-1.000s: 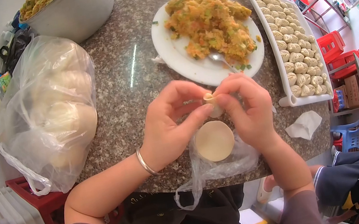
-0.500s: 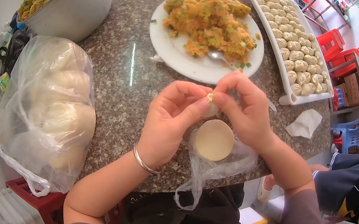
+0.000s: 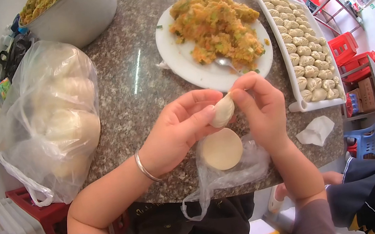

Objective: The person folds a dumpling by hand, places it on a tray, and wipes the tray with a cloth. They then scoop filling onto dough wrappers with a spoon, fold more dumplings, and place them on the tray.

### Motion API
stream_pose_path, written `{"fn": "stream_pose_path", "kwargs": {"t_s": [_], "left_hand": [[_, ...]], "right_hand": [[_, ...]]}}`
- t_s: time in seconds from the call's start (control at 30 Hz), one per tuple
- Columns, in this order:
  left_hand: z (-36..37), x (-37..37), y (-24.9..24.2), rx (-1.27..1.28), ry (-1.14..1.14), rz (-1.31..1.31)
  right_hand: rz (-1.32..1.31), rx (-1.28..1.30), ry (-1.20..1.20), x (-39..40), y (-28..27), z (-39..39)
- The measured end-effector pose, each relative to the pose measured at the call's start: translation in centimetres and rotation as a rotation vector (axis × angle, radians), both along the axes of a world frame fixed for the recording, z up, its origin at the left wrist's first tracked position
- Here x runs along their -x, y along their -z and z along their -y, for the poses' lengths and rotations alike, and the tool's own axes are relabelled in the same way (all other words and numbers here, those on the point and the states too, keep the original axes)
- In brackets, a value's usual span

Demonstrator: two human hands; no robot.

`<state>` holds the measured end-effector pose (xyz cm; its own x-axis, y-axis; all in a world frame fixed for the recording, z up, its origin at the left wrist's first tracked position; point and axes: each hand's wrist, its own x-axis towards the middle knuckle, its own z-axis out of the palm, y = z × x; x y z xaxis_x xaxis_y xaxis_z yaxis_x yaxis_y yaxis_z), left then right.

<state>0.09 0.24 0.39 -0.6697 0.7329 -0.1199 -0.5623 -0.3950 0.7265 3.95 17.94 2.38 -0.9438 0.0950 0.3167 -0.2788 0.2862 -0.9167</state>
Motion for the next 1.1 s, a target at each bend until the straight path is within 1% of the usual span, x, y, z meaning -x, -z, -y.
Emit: {"fn": "stream_pose_path", "kwargs": {"t_s": [0.03, 0.07, 0.13, 0.17, 0.23, 0.37, 0.47, 0.53, 0.57, 0.63, 0.7, 0.73, 0.77, 0.8, 0.83, 0.87, 0.9, 0.93, 0.97, 1.0, 1.07, 1.1], "left_hand": [[0.0, 0.1, 0.0, -0.036, 0.041, 0.073], [0.1, 0.3, 0.0, -0.038, 0.043, 0.070], [0.3, 0.4, -0.2, -0.094, 0.114, 0.172], [0.3, 0.5, -0.3, -0.094, 0.114, 0.170], [0.4, 0.5, -0.5, -0.079, 0.149, 0.212], [0.4, 0.4, -0.6, -0.079, 0.136, 0.214], [0.4, 0.5, -0.8, -0.095, 0.118, 0.190], [0.5, 0.5, -1.1, -0.039, 0.085, 0.136], [0.5, 0.4, -1.1, -0.043, 0.093, 0.129], [0.2, 0.1, -0.7, 0.118, 0.023, 0.054], [0.2, 0.0, -1.2, 0.214, 0.021, 0.013], [0.2, 0.0, -1.6, 0.271, 0.016, -0.015], [0.2, 0.0, -1.0, 0.318, 0.014, -0.179], [0.2, -0.1, -0.5, 0.362, -0.006, -0.342], [0.0, -0.1, -0.4, 0.336, 0.012, -0.362], [0.0, -0.1, -0.6, 0.502, 0.003, -0.786], [-0.1, -0.2, -0.7, 0.667, -0.022, -1.210], [-0.3, -0.4, -0.6, 0.652, -0.027, -1.221], [-0.4, -0.6, -0.4, 0.667, -0.023, -1.275], [-0.5, -0.7, -0.3, 0.685, -0.020, -1.329], [-0.3, -0.5, -0.3, 0.702, 0.003, -1.336], [-0.2, -0.5, -0.2, 0.727, 0.032, -1.335]], "right_hand": [[0.028, 0.096, -0.016, 0.1, -0.2, -0.2], [0.025, 0.093, -0.015, 0.2, -0.4, -0.4], [0.066, 0.144, -0.128, 0.4, -0.7, -0.7], [0.065, 0.144, -0.128, 0.4, -0.5, -1.0], [0.058, 0.247, -0.214, 0.5, 0.2, -1.5], [0.062, 0.208, -0.168, 0.4, 0.4, -1.7], [0.086, 0.156, -0.184, 0.5, 0.5, -2.1], [-0.014, -0.082, -0.148, 0.6, -0.7, -1.5], [-0.020, -0.087, -0.140, 0.5, -1.2, -1.3], [0.026, -0.314, -0.368, -0.1, -2.0, -0.9], [0.035, -0.393, -0.388, -0.2, -2.8, -1.5], [0.081, -0.356, -0.375, 0.1, -3.2, -2.2], [0.077, -0.386, -0.324, 0.3, -3.7, -3.5], [0.074, -0.361, -0.218, 0.7, -4.2, -4.8], [0.066, -0.331, -0.123, 1.3, -4.4, -6.1], [0.047, -0.308, 0.026, 2.1, -3.8, -8.2], [0.029, -0.330, 0.112, 3.1, -4.0, -10.9], [0.027, -0.198, 0.208, 4.1, -4.0, -13.2], [-0.029, -0.011, 0.297, 5.3, -3.8, -15.7], [-0.082, -0.029, 0.400, 6.2, -3.9, -18.2], [-0.028, -0.132, 0.581, 7.6, -4.0, -23.8], [-0.037, -0.135, 0.583, 8.4, -3.5, -26.6]]}}
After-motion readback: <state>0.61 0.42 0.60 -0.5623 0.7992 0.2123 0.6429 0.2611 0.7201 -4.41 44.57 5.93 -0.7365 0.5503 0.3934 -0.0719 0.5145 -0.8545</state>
